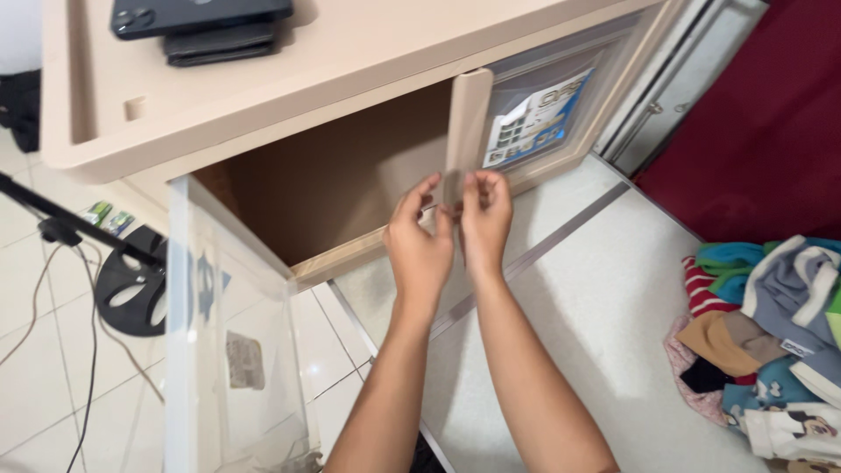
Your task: The person opens a plastic storage drawer and removes various pieces of clothing, including shirts and pants, placing them onto a pile on the floor. The person continues to empty the drawer until it is empty, then closes the drawer.
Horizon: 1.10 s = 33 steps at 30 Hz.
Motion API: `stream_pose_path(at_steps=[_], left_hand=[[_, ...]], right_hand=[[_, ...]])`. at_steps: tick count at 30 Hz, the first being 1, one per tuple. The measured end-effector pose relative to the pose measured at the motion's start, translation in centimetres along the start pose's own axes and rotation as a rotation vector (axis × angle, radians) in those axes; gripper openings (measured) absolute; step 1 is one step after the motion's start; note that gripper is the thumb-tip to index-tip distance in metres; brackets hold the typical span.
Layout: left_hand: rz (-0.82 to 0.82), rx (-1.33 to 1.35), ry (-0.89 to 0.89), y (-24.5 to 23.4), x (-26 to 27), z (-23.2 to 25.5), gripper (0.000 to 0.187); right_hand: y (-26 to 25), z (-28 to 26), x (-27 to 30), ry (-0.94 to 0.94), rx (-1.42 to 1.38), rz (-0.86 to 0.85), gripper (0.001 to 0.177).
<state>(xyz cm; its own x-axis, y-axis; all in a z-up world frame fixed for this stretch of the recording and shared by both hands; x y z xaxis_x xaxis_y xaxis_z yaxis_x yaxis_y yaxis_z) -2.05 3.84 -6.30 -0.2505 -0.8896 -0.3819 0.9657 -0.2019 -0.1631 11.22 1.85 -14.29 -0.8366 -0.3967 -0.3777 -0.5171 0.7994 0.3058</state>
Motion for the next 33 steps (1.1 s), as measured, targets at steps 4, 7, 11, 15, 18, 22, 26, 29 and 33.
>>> stream_pose_path(at_steps=[4,7,11,15,18,22,26,29,33], left_hand=[[-0.033,0.104,-0.149,-3.7,3.8,2.6,0.022],[-0.032,0.126,0.11,-7.0,6.2,5.6,0.019],[-0.101,0.171,0.127,-11.9,9.3,8.1,0.018],[0.031,0.15,0.173,-15.7,11.0,8.2,0.019],[0.155,0.114,0.182,-16.9,11.7,7.2,0.02],[0.254,0.078,0.184,-18.3,13.3,7.5,0.022],[0.257,0.085,0.189,-20.4,15.5,7.4,0.025],[0.19,0.112,0.183,-18.3,15.0,7.7,0.028],[0.025,0.225,0.098,-13.5,13.0,7.7,0.029]], right_hand=[[2.2,2.0,6.7,0.153,-0.161,-0.252,0.025],[5.5,1.5,13.1,0.83,-0.987,-0.183,0.034],[9.5,0.1,18.1,1.009,-0.263,-0.541,0.054],[10.3,-1.0,21.3,1.112,-0.025,-0.814,0.071],[10.0,-1.3,22.3,1.155,-0.153,-0.9,0.073],[8.9,0.2,22.0,1.028,-0.1,-0.933,0.066],[7.1,1.5,20.7,1.025,-0.159,-0.834,0.061],[4.6,1.1,19.1,0.945,-0.472,-0.872,0.061],[0.1,2.3,16.3,0.875,-0.701,-0.833,0.06]])
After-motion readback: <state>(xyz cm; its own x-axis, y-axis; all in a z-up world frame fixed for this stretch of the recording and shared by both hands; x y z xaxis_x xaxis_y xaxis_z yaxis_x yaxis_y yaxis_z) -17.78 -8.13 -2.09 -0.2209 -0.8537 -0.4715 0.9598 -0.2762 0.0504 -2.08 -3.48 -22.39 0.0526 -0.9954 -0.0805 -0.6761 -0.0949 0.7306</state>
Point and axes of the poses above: each hand's wrist, its own x-axis away from the middle knuckle, its own y-axis out of the palm, z = x × y, the point moved 4 cm from there along -x, towards the middle knuckle, and after that the axes turned 7 degrees about -y, right-handed, at the moved point
